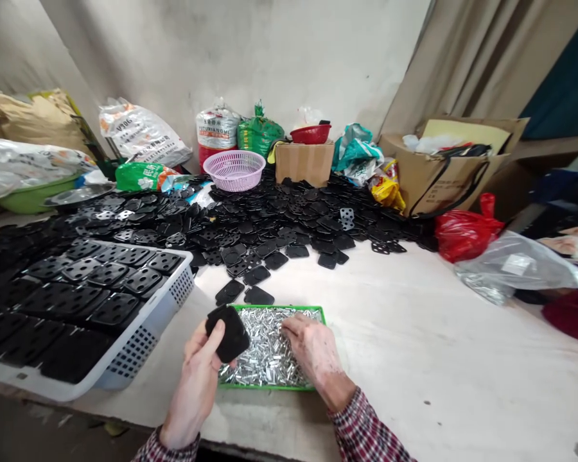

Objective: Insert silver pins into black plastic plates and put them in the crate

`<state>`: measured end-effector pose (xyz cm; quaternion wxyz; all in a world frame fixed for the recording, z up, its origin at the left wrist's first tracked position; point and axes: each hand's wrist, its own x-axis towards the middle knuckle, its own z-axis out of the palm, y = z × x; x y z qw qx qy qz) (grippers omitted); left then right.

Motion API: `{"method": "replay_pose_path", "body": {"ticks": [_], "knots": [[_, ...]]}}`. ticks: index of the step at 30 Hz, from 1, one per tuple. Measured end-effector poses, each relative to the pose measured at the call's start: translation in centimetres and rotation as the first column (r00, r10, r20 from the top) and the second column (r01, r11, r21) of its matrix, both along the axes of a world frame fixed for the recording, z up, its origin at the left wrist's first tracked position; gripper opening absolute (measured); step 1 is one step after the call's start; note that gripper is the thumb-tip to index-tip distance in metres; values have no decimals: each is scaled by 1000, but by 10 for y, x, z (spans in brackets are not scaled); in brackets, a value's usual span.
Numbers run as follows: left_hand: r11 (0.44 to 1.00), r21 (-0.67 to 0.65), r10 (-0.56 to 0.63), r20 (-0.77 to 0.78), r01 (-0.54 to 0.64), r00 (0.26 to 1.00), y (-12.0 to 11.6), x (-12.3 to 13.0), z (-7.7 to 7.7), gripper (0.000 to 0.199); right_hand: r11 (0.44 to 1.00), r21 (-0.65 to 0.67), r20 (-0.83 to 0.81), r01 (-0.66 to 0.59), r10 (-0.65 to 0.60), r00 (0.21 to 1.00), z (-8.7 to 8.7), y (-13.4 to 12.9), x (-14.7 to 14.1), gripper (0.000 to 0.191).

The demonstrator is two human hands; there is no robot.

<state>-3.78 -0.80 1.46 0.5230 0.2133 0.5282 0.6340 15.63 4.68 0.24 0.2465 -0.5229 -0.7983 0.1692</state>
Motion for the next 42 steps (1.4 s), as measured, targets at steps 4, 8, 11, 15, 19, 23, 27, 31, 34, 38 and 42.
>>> {"method": "replay_pose_path", "body": {"ticks": [4, 8, 11, 15, 19, 23, 27, 31, 34, 38, 42], "knots": [[999, -16, -44, -84, 43, 995, -2, 6, -5, 62, 996, -55, -207, 69, -79, 975, 1, 2, 3, 24], [998, -15, -57, -51, 56, 997, -3, 12, -2, 58, 994, -110, -315, 26, -59, 947, 2, 5, 4, 24], [996, -11, -89, 63, 90, 994, -4, 13, 5, 54, 994, -107, -296, 27, -58, 953, 2, 7, 6, 25], [971, 69, -239, 235, 229, 942, -5, 12, 11, 28, 956, -293, -535, 7, -170, 828, 7, 2, 5, 16], [946, 97, -323, 320, 308, 891, -6, 19, 10, 17, 896, -371, -830, -246, -201, 520, 25, -6, -2, 19], [924, 96, -381, 290, 369, 878, -6, 29, 8, 19, 861, -361, -918, -358, -261, 298, 37, -10, -9, 20], [915, 77, -404, 151, 397, 902, -7, 33, 9, 29, 852, -383, -902, -356, -262, 344, 39, -9, -9, 24], [926, 22, -376, -22, 377, 926, -7, 31, 9, 38, 907, -338, -844, -250, -174, 508, 46, -9, -7, 23], [925, 2, -375, -156, 380, 914, -6, 30, 9, 37, 962, -210, -762, -173, -50, 646, 53, -10, -8, 9], [936, -34, -346, -249, 349, 904, -5, 29, 6, 44, 986, -42, -678, -162, 91, 729, 55, -11, -8, 13], [957, -36, -287, -246, 287, 926, -7, 27, 3, 52, 991, 39, -558, -130, 129, 820, 51, -13, -6, 20]]}}
